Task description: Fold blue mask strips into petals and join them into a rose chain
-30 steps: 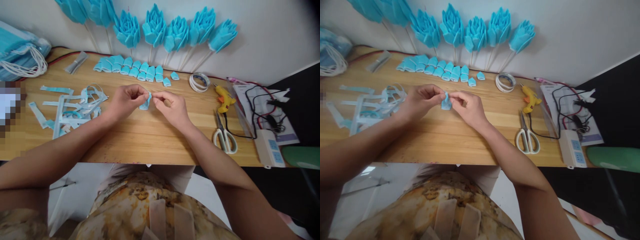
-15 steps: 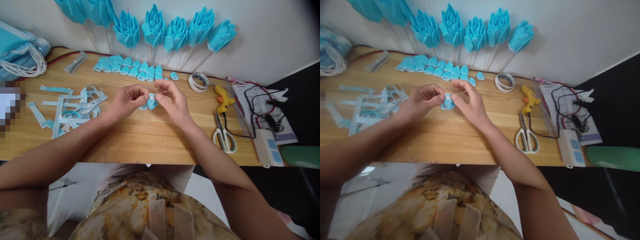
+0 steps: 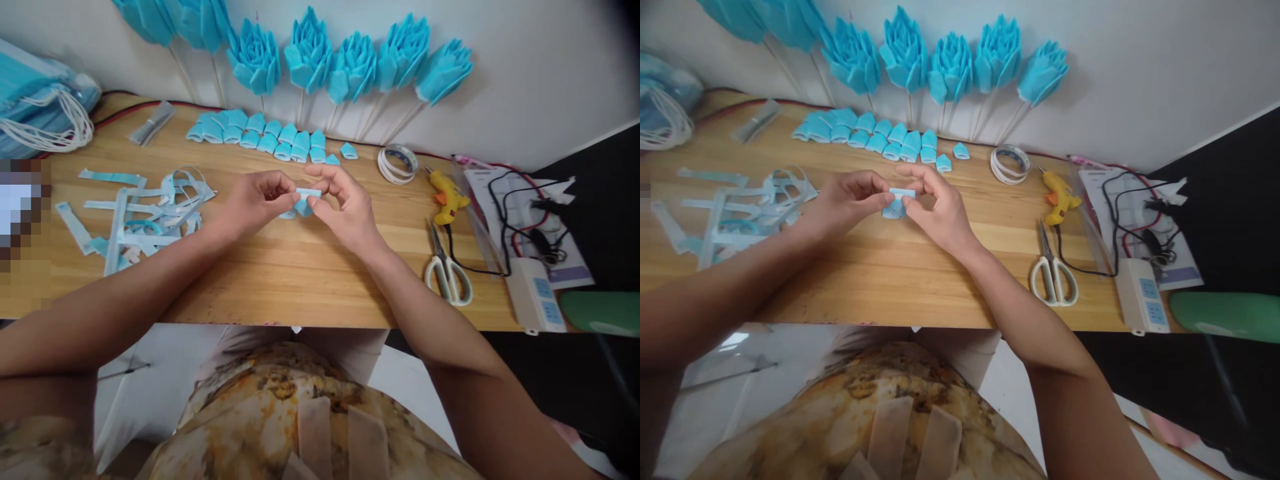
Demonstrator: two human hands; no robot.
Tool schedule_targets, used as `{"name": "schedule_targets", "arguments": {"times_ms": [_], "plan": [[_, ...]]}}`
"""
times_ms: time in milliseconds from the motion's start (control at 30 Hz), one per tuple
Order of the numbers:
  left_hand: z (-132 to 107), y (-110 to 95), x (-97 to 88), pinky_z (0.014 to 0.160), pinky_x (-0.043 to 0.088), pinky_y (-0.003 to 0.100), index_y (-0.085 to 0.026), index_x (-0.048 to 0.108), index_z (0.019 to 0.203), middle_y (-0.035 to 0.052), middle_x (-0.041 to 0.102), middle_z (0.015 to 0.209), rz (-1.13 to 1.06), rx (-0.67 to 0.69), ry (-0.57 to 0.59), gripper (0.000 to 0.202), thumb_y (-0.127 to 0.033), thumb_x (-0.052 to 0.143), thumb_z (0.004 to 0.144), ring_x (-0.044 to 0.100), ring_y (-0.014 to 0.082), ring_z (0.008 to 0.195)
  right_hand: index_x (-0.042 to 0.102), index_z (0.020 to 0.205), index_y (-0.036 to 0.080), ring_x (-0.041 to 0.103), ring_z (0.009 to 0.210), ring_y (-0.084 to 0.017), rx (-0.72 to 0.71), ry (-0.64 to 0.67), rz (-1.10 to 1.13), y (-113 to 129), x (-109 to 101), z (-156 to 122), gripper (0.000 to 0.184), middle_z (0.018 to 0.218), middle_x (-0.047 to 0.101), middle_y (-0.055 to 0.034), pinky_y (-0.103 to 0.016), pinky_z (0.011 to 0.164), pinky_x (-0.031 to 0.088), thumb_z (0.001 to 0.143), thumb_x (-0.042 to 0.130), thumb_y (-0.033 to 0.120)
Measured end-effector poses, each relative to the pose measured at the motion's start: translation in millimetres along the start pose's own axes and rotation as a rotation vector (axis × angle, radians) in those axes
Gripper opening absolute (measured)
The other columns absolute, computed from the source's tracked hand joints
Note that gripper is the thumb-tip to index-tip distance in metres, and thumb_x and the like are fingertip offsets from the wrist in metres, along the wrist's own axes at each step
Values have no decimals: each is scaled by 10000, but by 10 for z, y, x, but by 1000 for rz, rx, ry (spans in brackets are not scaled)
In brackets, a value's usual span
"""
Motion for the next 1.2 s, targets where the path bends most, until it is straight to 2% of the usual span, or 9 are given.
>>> {"name": "schedule_targets", "arguments": {"times_ms": [267, 467, 633, 833, 1200], "plan": [[3, -3, -14, 595, 381, 251, -188, 664, 733, -14, 612, 668, -10, -46, -3, 119, -280, 691, 802, 504, 110, 615, 660, 1247, 245, 643, 806, -144, 22, 5, 25, -45, -5, 12, 366, 818, 681, 38, -346, 863, 525, 883, 656, 287], [-8, -45, -58, 619, 403, 261, -189, 651, 725, -2, 631, 688, -26, -80, -61, 132, -292, 687, 800, 518, 124, 643, 663, 1254, 270, 682, 947, -181, 57, 40, 137, -117, -23, 24, 360, 1000, 728, -6, -378, 902, 563, 949, 610, 454], [3, -30, -68, 617, 390, 279, -199, 639, 716, -7, 599, 663, -36, -64, -86, 148, -295, 694, 814, 505, 129, 631, 629, 1297, 273, 687, 1058, -208, 101, 123, 190, -138, 47, 18, 499, 1095, 738, -36, -398, 959, 568, 891, 688, 556], [6, -3, -46, 608, 391, 278, -204, 639, 712, -15, 573, 625, -34, -63, -62, 148, -286, 697, 820, 491, 130, 618, 604, 1319, 271, 688, 980, -185, 127, 120, 210, -174, 85, 13, 573, 1049, 735, -23, -372, 935, 576, 855, 730, 581], [-18, -61, -15, 603, 378, 273, -199, 659, 731, -9, 600, 654, -44, -34, -36, 184, -353, 712, 818, 508, 128, 624, 607, 1271, 255, 675, 940, -174, 138, 93, 217, -206, 76, 18, 527, 1002, 719, -20, -359, 899, 577, 857, 719, 562]]}}
Point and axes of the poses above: each hand's wrist, its own z-axis towards the middle knuckle, its own x-axis out of the palm, y = z × x, the point moved 5 cm from there along z, towards the middle knuckle
